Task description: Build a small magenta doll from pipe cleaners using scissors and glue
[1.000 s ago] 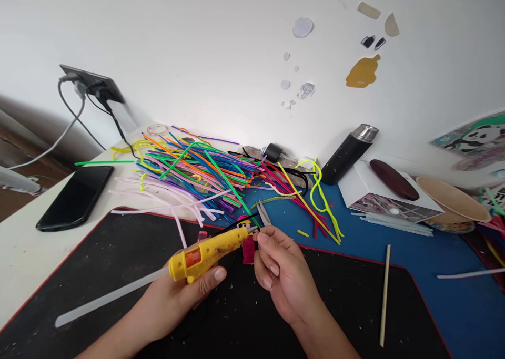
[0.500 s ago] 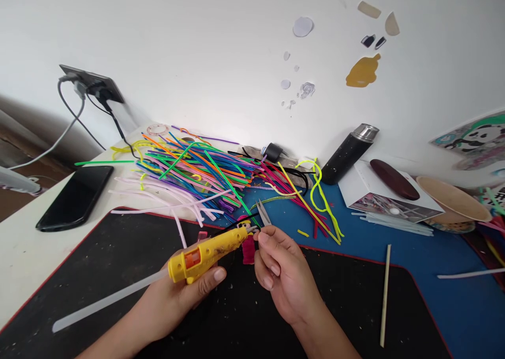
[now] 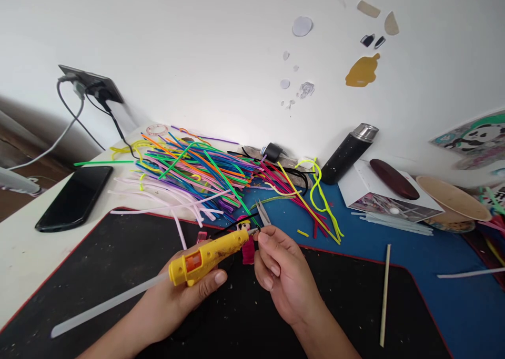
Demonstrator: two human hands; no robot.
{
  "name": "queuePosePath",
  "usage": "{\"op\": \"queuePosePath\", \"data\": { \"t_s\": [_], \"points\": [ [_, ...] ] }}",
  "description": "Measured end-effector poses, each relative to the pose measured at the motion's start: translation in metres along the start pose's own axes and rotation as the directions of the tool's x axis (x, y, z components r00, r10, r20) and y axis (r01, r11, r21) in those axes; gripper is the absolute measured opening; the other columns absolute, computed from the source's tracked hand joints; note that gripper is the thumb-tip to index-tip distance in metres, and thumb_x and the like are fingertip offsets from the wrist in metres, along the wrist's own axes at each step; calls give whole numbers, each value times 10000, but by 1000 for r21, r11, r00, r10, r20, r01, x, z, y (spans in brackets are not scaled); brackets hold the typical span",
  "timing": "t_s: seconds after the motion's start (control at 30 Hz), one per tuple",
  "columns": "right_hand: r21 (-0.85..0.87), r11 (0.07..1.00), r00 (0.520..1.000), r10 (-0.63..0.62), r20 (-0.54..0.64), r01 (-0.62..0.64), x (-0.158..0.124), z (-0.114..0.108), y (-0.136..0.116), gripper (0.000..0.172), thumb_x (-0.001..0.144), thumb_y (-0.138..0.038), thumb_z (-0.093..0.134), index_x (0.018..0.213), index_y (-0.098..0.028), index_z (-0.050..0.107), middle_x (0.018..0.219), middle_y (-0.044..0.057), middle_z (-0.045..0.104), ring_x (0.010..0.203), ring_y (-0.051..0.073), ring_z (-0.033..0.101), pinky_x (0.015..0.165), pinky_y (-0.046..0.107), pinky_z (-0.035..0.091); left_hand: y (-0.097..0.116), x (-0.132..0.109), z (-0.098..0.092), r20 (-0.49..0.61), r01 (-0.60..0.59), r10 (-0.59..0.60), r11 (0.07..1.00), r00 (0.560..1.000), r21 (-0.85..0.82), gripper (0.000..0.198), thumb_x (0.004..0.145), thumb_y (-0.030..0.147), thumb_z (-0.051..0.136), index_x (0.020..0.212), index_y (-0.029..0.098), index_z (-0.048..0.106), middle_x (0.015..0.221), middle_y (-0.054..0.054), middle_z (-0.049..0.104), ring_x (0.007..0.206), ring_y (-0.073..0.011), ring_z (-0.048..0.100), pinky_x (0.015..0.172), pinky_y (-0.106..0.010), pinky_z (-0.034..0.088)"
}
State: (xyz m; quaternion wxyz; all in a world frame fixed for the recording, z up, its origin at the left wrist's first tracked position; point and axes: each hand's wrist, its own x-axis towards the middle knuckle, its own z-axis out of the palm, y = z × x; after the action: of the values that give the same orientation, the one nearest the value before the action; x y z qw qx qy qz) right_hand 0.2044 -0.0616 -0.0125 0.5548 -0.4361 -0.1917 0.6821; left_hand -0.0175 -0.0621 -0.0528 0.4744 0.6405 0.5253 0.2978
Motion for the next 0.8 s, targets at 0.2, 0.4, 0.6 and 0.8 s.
{"op": "queuePosePath", "data": {
  "t_s": [0.2, 0.4, 0.6, 0.8],
  "points": [
    [5, 1000, 1000, 6, 3, -6, -1, 1, -1, 406, 765, -481, 984, 845, -194, 708, 452, -144, 364, 363, 53, 323, 381, 178, 234, 2, 0, -1, 10, 98, -98, 995, 995, -28, 489, 906, 702, 714, 1070, 247, 787, 627, -14, 620, 640, -249, 670, 490, -289, 523],
    [4, 1000, 1000, 1, 4, -1, -1, 0, 0, 382, 783, -465, 974, 839, -193, 711, 454, -142, 365, 363, 53, 324, 381, 182, 234, 9, -2, -3, 26, 111, -111, 993, 994, -26, 456, 922, 674, 716, 1086, 255, 791, 672, -27, 659, 667, -255, 680, 518, -300, 540],
    [8, 1000, 1000, 1, 20, -1, -1, 0, 0, 373, 788, -459, 974, 838, -192, 718, 455, -140, 371, 363, 51, 325, 382, 181, 236, 13, 3, -6, 17, 55, -55, 998, 998, 1, 411, 907, 654, 734, 1036, 270, 799, 689, -35, 679, 709, -268, 693, 534, -296, 550],
    [1, 1000, 1000, 11, 14, -11, -2, 1, -1, 400, 770, -476, 982, 830, -194, 704, 453, -143, 358, 363, 51, 318, 384, 181, 229, 20, 10, -4, 22, -23, 22, 999, 1000, 49, 423, 892, 674, 726, 972, 262, 777, 784, -47, 736, 777, -265, 705, 626, -299, 585]
  ]
}}
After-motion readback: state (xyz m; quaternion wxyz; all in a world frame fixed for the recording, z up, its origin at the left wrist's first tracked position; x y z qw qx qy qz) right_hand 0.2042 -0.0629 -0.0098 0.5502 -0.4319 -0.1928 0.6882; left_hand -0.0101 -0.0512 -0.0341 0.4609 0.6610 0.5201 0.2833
